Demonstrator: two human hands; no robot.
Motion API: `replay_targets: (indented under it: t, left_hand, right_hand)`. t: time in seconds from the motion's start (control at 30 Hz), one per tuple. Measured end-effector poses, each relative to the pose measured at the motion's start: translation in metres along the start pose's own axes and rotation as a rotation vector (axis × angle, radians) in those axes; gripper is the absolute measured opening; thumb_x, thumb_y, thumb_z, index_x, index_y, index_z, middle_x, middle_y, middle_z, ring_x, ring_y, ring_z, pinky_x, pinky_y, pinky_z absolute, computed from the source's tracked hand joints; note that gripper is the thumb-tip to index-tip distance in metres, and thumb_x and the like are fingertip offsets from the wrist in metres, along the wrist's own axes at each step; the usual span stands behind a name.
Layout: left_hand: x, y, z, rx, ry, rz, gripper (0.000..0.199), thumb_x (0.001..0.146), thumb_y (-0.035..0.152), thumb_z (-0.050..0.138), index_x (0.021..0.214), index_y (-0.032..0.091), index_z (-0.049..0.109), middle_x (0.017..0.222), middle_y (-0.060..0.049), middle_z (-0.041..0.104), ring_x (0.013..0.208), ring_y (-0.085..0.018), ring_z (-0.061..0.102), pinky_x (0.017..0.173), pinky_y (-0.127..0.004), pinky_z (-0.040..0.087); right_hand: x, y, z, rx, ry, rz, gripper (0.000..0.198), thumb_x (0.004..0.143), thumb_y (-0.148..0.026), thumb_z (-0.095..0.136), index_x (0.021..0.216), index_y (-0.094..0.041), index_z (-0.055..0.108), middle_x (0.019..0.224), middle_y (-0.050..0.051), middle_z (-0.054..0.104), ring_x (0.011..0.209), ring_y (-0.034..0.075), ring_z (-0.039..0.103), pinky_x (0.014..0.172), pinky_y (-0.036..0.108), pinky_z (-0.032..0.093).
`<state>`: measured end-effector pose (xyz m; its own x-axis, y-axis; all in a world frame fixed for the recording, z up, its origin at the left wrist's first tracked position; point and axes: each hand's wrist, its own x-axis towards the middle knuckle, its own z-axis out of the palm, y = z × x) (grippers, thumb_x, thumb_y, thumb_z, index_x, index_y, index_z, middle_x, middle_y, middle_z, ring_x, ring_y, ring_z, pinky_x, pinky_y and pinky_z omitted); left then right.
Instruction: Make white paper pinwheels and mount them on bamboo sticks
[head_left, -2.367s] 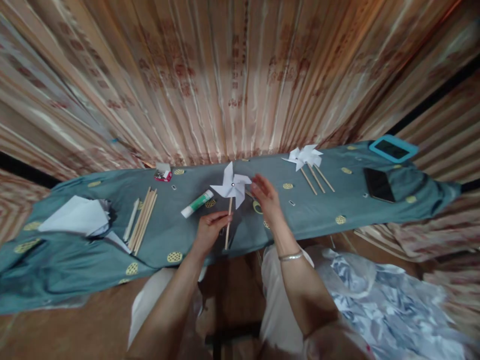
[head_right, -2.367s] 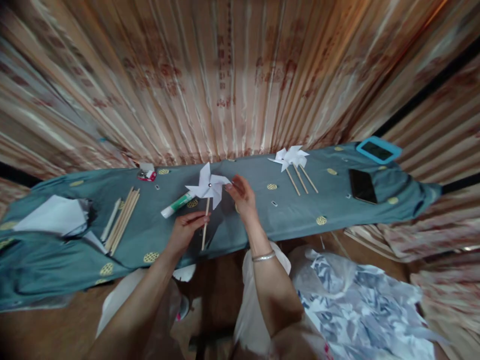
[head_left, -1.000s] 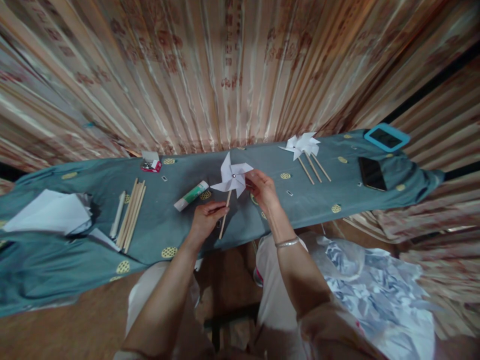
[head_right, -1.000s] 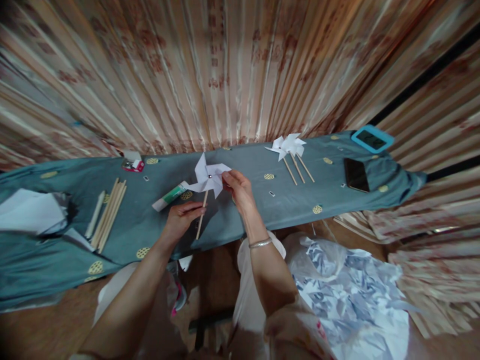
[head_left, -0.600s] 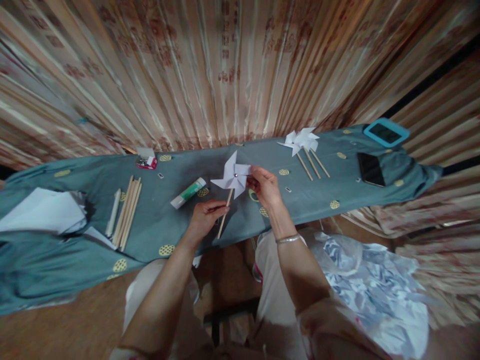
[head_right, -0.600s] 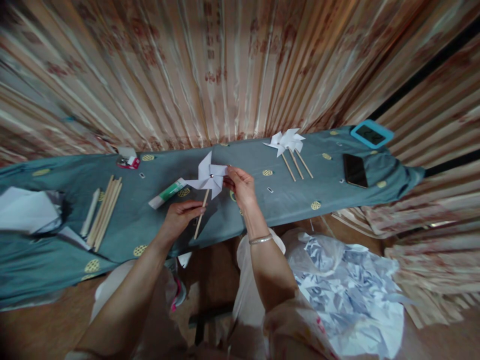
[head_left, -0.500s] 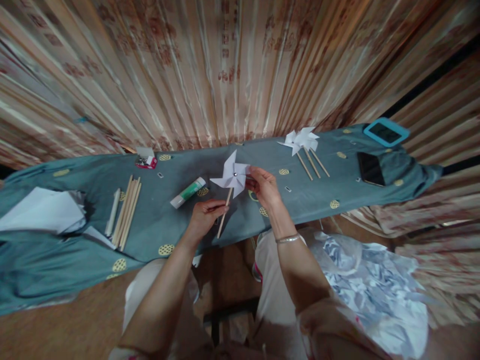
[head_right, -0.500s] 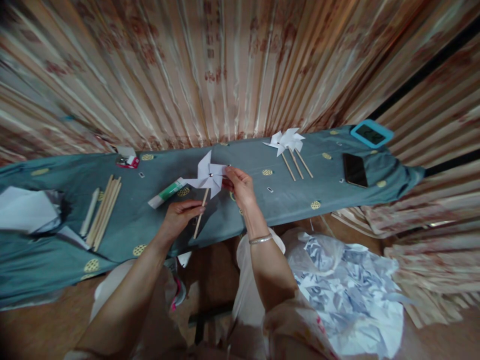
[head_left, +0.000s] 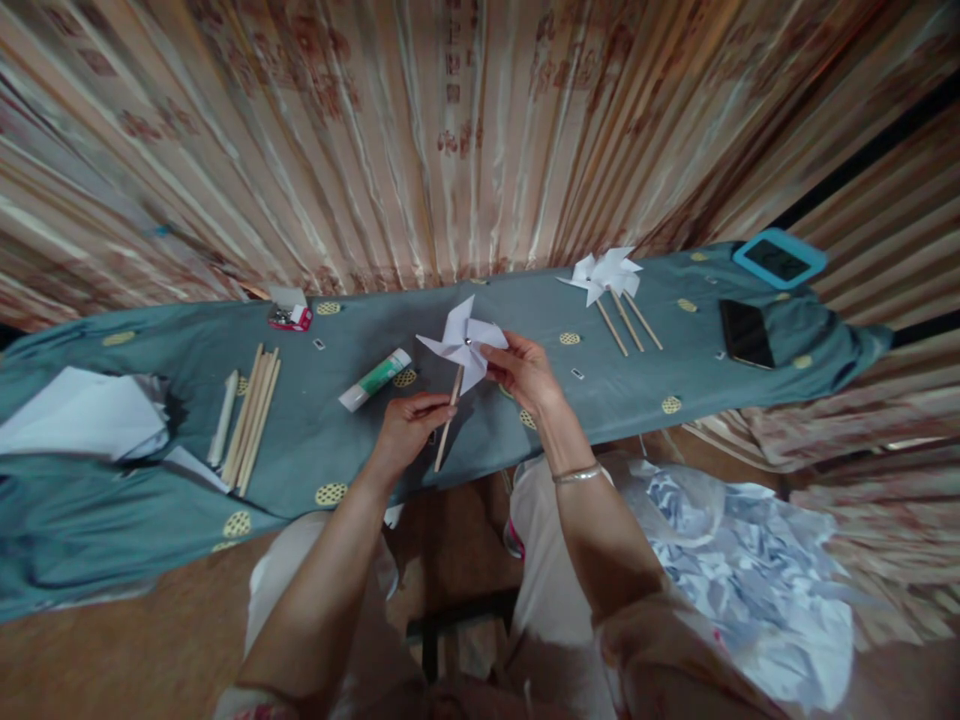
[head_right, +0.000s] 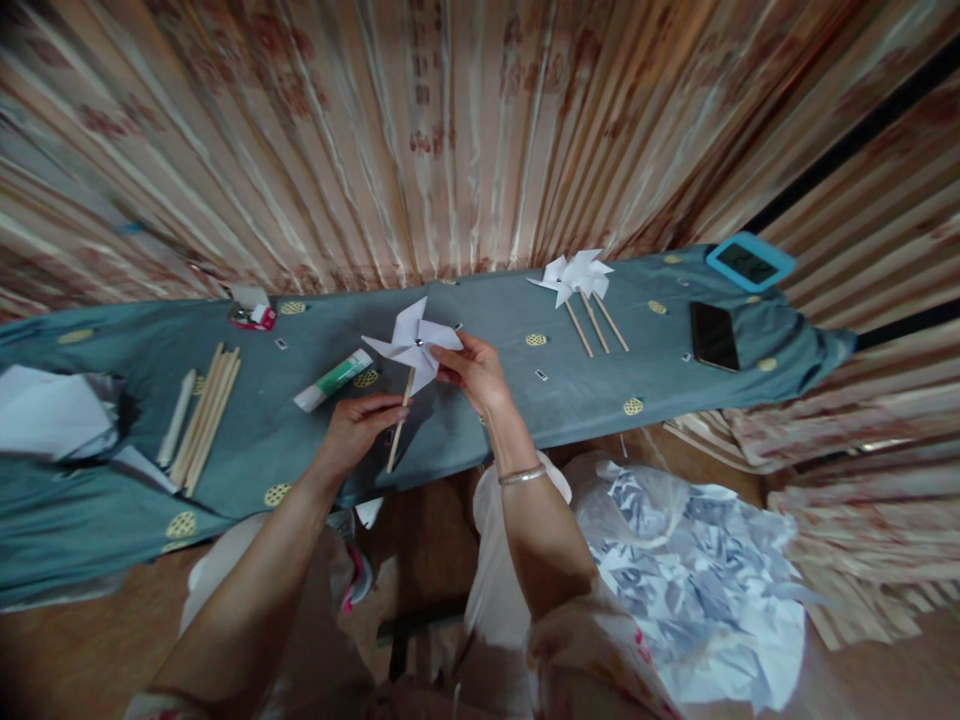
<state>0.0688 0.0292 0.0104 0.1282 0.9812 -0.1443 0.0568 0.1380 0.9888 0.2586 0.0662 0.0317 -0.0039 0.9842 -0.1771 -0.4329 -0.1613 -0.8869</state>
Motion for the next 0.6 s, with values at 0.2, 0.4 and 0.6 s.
replay_targets:
  t: [0.2,0.4,0.6]
  left_hand:
    - [-0.0001,-0.0006,0.0007,0.017,0.018,0.001,0.043,0.052,0.051,0.090,0.080,0.019,0.082,0.079,-0.005,0.079,0.072,-0.021,0.070,0.066,-0.029,0.055]
    - [0.0007,-0.0007,0.0010,0.006,0.016,0.005,0.045,0.052,0.052,0.090,0.080,0.018,0.082,0.081,-0.006,0.080,0.075,-0.023,0.071,0.075,-0.034,0.058]
    - [0.0024,-0.0028,-0.0001,-0.012,0.025,0.004,0.043,0.052,0.050,0.090,0.080,0.018,0.082,0.080,-0.006,0.079,0.072,-0.021,0.070,0.074,-0.033,0.058]
  right_hand:
    - [-0.0010,0.0012,0.0027,-0.001,-0.005,0.010,0.047,0.045,-0.036,0.096,0.082,-0.022,0.072,0.072,-0.005,0.073,0.062,0.013,0.068,0.057,0.024,0.058]
    - [-0.0035,0.0010,0.0079,-0.015,-0.023,0.037,0.047,0.043,-0.037,0.097,0.077,-0.019,0.071,0.064,-0.005,0.070,0.054,0.010,0.063,0.052,0.021,0.057]
    - [-0.0041,0.0028,0.0082,-0.020,-0.049,0.082,0.049,0.046,-0.043,0.096,0.081,-0.019,0.072,0.068,-0.002,0.073,0.056,0.011,0.068,0.051,0.020,0.058]
